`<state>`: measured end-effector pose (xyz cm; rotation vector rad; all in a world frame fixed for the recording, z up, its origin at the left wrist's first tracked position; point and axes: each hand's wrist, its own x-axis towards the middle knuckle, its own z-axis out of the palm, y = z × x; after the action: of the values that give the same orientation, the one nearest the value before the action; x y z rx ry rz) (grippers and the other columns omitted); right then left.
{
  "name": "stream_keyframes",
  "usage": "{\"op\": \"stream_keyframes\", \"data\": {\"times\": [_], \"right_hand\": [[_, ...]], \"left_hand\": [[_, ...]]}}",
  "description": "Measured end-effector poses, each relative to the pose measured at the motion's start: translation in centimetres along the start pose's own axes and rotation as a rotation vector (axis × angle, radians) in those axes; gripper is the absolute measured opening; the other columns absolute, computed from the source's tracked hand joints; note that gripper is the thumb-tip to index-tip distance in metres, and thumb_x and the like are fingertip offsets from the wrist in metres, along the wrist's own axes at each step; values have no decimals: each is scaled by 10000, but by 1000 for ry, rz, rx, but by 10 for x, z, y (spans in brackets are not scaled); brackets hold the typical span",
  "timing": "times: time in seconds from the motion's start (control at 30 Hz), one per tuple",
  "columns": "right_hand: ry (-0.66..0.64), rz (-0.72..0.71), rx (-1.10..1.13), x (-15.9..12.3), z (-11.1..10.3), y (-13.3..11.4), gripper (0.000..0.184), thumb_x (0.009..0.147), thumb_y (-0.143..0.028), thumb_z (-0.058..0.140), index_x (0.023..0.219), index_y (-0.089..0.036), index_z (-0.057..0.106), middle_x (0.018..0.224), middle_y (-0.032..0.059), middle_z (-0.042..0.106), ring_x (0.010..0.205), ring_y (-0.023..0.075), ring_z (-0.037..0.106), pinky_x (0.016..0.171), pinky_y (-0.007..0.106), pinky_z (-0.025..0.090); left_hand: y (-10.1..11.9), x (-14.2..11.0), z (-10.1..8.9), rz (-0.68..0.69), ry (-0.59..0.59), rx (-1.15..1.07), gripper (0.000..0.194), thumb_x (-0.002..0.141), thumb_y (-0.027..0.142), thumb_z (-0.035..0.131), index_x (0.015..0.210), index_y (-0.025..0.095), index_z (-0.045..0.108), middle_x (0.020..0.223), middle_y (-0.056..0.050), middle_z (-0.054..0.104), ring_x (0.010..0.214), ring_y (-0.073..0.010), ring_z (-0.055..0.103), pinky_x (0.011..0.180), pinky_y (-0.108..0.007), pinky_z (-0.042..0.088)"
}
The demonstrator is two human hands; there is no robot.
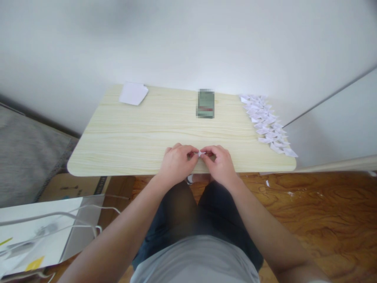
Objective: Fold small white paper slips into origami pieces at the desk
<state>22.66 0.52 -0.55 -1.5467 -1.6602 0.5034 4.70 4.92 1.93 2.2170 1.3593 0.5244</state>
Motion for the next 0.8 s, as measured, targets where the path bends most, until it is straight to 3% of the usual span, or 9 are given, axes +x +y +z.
{"op": "stream_keyframes", "data": {"times": [0.3,0.5,0.7,0.8], "right_hand": [[3,-11,16,-1,1,2,182,925,-237,702,1105,-258,721,1004,26,770,956,240,689,911,405,533],[7,-4,29,-2,2,2,198,924,-258,703,1122,-259,705,1038,34,774,953,238,696,920,407,531],[9,7,-15,-2,3,0,239,918,-238,685,1155,-265,687,1039,39,776,959,251,693,914,419,520],[20,15,-61,-1,4,-3,160,908,-237,691,1067,-255,703,989,36,771,936,249,680,889,407,507]], "left_hand": [[4,5,-7,-33,-51,34,236,927,322,585,1031,275,792,977,-39,788,959,-260,691,838,-378,501],[1,8,-9,-23,-85,8,235,868,363,659,1042,279,794,939,-33,793,960,-275,704,801,-369,515],[-2,9,-6,2,-46,9,203,869,355,663,1000,269,793,897,-48,787,888,-274,705,761,-373,501],[-1,8,-4,2,-16,17,179,892,347,642,974,264,778,867,-50,775,858,-263,696,754,-367,489]]}}
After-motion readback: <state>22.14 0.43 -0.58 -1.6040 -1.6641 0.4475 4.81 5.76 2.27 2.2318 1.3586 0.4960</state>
